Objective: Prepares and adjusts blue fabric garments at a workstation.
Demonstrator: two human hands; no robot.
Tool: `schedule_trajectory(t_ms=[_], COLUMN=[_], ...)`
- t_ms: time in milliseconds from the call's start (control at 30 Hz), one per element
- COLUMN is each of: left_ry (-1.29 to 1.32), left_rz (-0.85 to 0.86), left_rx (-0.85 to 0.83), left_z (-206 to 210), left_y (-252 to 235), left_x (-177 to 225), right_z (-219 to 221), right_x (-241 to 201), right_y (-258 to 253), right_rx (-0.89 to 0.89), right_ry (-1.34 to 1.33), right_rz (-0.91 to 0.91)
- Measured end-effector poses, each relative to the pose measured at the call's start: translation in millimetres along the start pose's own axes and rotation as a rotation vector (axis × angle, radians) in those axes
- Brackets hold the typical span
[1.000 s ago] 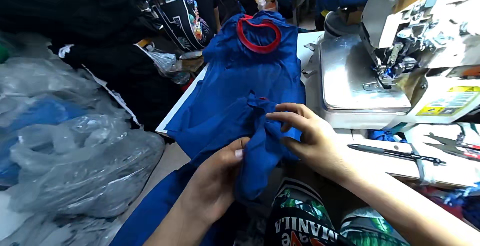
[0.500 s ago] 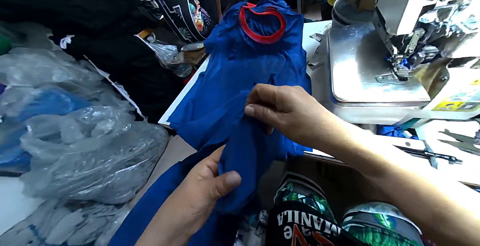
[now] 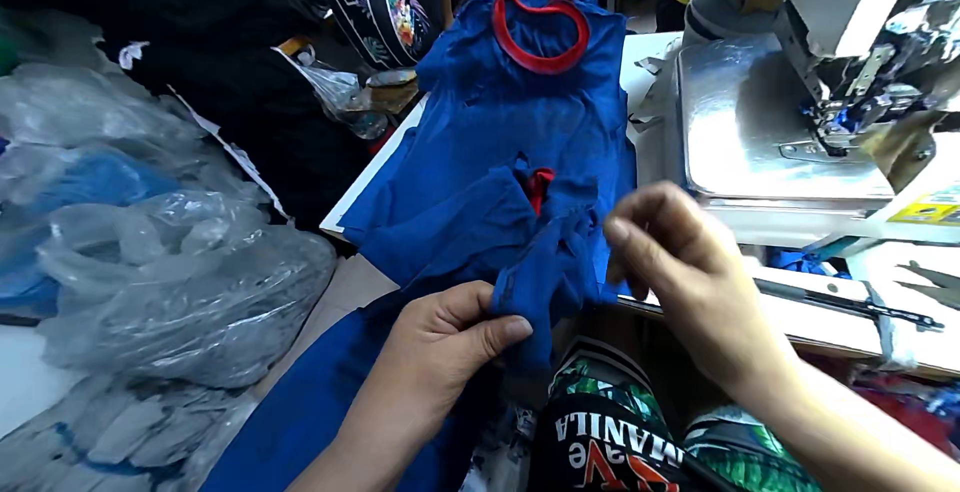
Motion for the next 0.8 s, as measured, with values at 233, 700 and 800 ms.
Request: schedule_trajectory(t_ms=[233, 700, 800], left_ry=[-0.090, 0.417, 0.566], left_rz=[0.071, 0.189, 0.115], left_rx=[-0.092, -0.097, 0.136], left_z=[33.2, -20.1, -65.2], left_y=[-3.0, 2.9, 17.0], left_x=[3.5, 53.2, 62.5], right_z=[23.1, -45.5, -92.2], right_x=[13.3, 9.9, -10.8], right_y=[36.4, 49.4, 54.4], right_rx=[-0.153, 0.081, 0.185], right_ry=[-0.224, -1.056, -1.156], right_rz=[0.170, 0.331, 0.263])
Point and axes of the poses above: each hand's wrist, its own y-axis away from the middle knuckle, its own z-axis out of the palm, x = y × z, the point moved 7 cm from there along -y, towards the middle knuckle, and after that the axes turned 1 degree about y, right-handed, at the moved point
